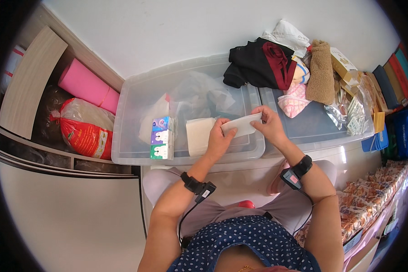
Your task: The person folds pieces of paper and places them into a small plastic sleeve, which is then put into a larger plastic bag containing a brown fuzzy item and a white box.
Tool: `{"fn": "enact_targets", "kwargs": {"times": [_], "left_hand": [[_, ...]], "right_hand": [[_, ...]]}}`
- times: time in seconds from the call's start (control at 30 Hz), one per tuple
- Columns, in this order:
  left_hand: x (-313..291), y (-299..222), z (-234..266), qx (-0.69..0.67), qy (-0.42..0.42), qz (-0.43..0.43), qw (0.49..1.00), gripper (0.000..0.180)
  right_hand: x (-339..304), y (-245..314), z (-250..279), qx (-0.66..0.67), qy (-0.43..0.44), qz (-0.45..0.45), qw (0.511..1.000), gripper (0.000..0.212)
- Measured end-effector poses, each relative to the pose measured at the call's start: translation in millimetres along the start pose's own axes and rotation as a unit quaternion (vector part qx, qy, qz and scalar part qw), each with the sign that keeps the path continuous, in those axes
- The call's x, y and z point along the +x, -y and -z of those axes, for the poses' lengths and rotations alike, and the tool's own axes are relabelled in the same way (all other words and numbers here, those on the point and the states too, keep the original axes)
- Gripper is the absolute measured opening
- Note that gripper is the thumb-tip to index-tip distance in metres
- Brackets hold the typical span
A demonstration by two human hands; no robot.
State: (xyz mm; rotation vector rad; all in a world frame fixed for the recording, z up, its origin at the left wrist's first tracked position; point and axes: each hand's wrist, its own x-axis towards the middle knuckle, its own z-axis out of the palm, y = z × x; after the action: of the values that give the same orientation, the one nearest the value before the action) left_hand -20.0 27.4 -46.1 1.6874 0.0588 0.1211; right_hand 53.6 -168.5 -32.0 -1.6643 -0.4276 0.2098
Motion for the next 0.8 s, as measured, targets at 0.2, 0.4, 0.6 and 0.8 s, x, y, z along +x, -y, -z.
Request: {"fn": "enact_targets", "kwargs": {"times": [0.2, 0.4, 0.6, 0.8], "left_hand": [[0.2, 2.6, -6.5, -0.067, -0.017, 0.013, 0.998, 0.027], [-1.3, 0.6, -6.2, -0.077, -0.002, 0.038, 0.996, 0.023], [-2.5, -2.5, -4.8, -0.115, -0.014, 0.08, 0.99, 0.021], [-2.3, -1.9, -6.9, -0.112, -0.016, 0.064, 0.991, 0.024]], "right_hand": [[-5.3, -0.8, -9.9, -0.017, -0.011, 0.011, 1.0, 0.043], [-11.0, 6.5, -15.1, -0.125, -0.02, 0.045, 0.991, 0.061], [-13.8, 27.7, -16.4, -0.169, -0.101, 0.123, 0.973, 0.068], [-17.2, 39.5, -11.5, -0.351, 0.001, 0.229, 0.908, 0.06]]}}
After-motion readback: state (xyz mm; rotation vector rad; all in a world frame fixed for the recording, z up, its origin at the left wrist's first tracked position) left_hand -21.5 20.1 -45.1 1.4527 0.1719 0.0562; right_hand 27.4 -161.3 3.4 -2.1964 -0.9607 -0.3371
